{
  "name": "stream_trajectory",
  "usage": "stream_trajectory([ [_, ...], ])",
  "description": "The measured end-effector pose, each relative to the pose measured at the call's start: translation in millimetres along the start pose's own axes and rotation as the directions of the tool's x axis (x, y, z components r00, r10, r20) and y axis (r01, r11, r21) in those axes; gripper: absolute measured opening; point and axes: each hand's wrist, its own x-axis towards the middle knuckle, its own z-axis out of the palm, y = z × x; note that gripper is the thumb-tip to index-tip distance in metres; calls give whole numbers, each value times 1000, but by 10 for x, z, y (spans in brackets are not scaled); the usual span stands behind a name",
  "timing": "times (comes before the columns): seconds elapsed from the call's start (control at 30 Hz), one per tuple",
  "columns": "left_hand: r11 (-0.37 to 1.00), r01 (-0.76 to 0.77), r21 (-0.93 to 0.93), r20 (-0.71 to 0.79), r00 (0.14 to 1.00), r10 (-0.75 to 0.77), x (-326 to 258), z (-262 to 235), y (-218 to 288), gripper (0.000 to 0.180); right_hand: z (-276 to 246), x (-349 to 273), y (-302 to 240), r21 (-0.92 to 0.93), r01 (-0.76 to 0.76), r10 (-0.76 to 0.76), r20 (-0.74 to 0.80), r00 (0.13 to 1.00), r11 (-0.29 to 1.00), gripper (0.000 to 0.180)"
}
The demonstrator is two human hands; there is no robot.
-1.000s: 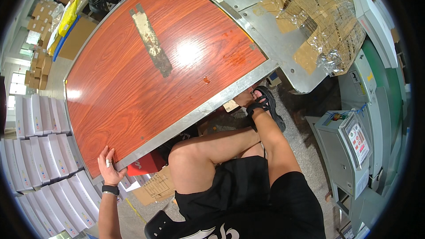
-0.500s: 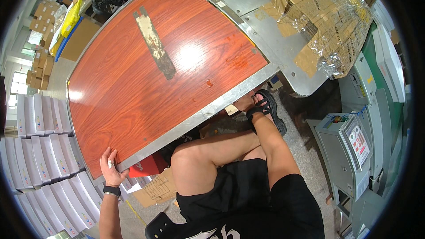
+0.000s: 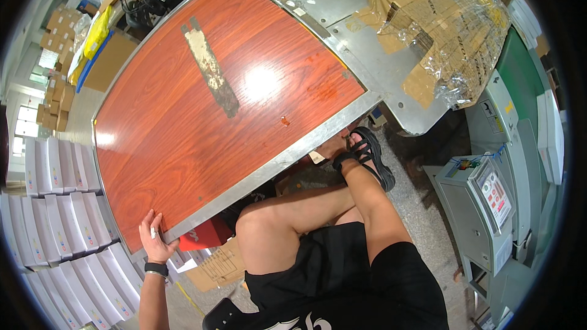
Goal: Move shoeboxes from a pallet to a table and organize them near a conveyor belt.
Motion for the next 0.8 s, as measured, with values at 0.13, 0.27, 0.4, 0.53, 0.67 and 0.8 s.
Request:
stream_trajectory([
  [0.13, 999, -31, -10, -21, 999, 30, 20, 22, 5, 74, 91, 71, 314, -35, -41, 40, -41, 998, 999, 67],
  [0.27, 1000, -28, -10, -10, 1000, 27, 2, 31, 8, 74, 168, 95, 505, 91, 37, -33, -49, 998, 995, 72],
  [0.4, 1000, -25, 12, -22, 999, 25, -46, 12, -21, 73, 92, 44, 150, -439, -25, 57, 58, 997, 898, 72],
  [0.53, 999, -34, -11, -15, 999, 34, 18, 11, 21, 73, 54, 64, 276, -440, -66, 101, 58, 993, 896, 70],
  [0.67, 1000, -14, 0, -5, 1000, 14, -25, 0, -7, 74, 77, 60, 108, -485, -32, 77, 73, 994, 874, 72],
  [0.8, 1000, -17, 13, -18, 1000, 18, -69, -61, -19, 74, 342, 184, 477, -445, -45, 110, 122, 986, 894, 74],
])
